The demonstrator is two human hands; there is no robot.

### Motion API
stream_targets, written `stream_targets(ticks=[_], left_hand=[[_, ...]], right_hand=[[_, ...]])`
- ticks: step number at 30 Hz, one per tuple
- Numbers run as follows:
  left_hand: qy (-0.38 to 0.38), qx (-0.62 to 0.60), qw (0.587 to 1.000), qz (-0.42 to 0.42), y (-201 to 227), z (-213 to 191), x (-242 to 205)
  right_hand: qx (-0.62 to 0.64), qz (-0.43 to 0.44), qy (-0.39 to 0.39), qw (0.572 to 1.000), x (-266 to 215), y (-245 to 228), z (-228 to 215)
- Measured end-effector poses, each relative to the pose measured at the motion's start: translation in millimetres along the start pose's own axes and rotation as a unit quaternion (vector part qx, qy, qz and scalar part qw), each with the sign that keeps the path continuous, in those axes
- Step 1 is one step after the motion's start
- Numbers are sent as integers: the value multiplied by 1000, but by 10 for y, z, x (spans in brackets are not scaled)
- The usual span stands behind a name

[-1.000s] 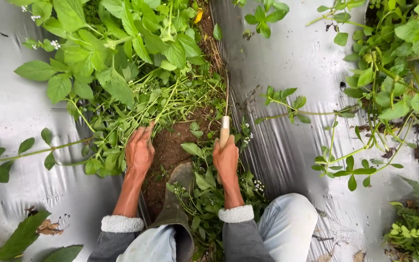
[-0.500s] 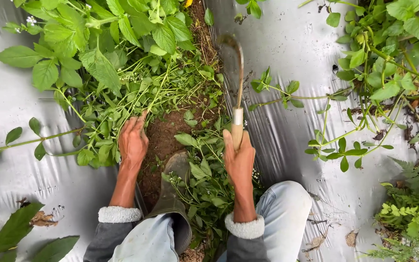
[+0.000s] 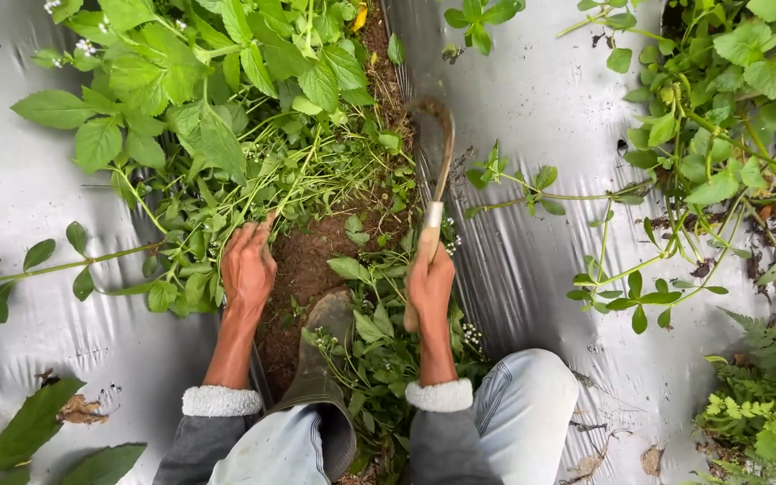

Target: The person is weeding a garden bed by cutting the weeds with a sickle and pulling them out by hand.

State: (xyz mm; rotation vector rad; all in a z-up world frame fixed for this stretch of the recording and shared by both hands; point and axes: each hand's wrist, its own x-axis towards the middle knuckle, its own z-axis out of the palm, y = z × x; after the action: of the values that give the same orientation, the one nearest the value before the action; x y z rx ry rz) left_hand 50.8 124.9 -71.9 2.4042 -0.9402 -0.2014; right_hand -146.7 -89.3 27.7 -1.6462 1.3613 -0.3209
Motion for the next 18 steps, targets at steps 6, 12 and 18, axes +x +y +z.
stream_targets(ticks=[6,12,18], left_hand=[[5,-5,1000,6,34,5,-44],[-10,-39,999,-31,274,-232,77],[-10,-18,1000,2,60,-33,-92]], right_hand=[[1,15,-69,998,34,-77,294],[14,23,-35,999,-169,239,66],[18,-11,-54,998,107,185,273]])
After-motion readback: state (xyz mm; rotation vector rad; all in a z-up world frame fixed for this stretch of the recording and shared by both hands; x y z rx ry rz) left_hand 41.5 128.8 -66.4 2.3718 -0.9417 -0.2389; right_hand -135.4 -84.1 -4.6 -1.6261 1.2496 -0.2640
